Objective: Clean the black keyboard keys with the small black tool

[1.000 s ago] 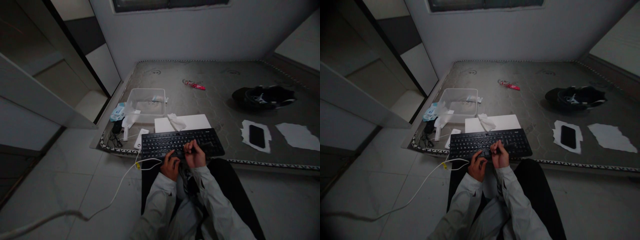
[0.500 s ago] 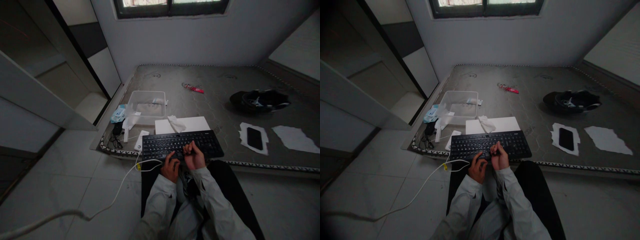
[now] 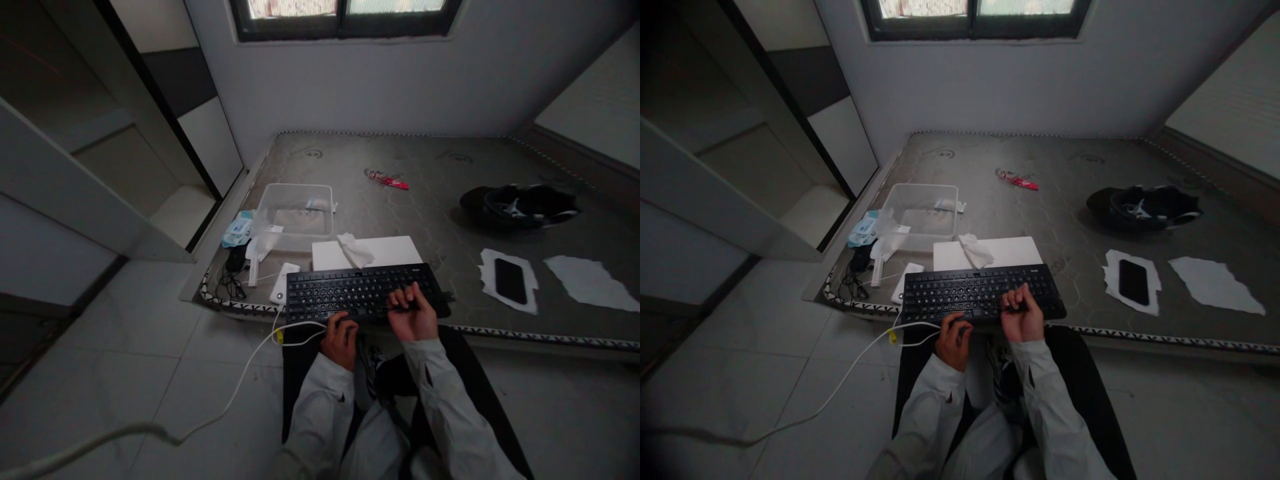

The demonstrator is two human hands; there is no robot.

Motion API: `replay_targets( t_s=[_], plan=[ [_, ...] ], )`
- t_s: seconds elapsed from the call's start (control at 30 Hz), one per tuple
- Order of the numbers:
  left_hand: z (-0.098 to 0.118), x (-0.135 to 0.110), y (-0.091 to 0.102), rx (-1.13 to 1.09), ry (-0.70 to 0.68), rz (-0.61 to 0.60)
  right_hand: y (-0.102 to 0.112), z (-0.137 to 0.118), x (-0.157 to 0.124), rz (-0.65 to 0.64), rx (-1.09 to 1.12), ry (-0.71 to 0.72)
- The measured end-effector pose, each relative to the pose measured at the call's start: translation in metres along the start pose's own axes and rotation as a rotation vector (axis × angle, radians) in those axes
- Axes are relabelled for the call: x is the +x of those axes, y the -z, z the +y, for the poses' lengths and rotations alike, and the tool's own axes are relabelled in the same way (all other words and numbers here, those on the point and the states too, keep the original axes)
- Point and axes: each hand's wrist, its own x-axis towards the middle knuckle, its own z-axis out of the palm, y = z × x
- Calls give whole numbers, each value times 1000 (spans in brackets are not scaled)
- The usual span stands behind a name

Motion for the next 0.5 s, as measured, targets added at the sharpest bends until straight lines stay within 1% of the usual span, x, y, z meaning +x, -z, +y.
replay_targets(
  t_s=[0.1, 0.2, 0.37, 0.5],
  plan=[
    [-1, 0, 0, -10, -7, -6, 5, -15, 2, -19, -28, 24],
    [-3, 0, -2, -7, -17, 2, 7, -21, 2, -30, -74, 19],
    [-3, 1, -4, 4, -25, 25, 9, -20, 3, -14, -64, 41],
    [-2, 3, -4, 14, -26, 14, 2, -11, 1, -13, -54, 23]
  ],
)
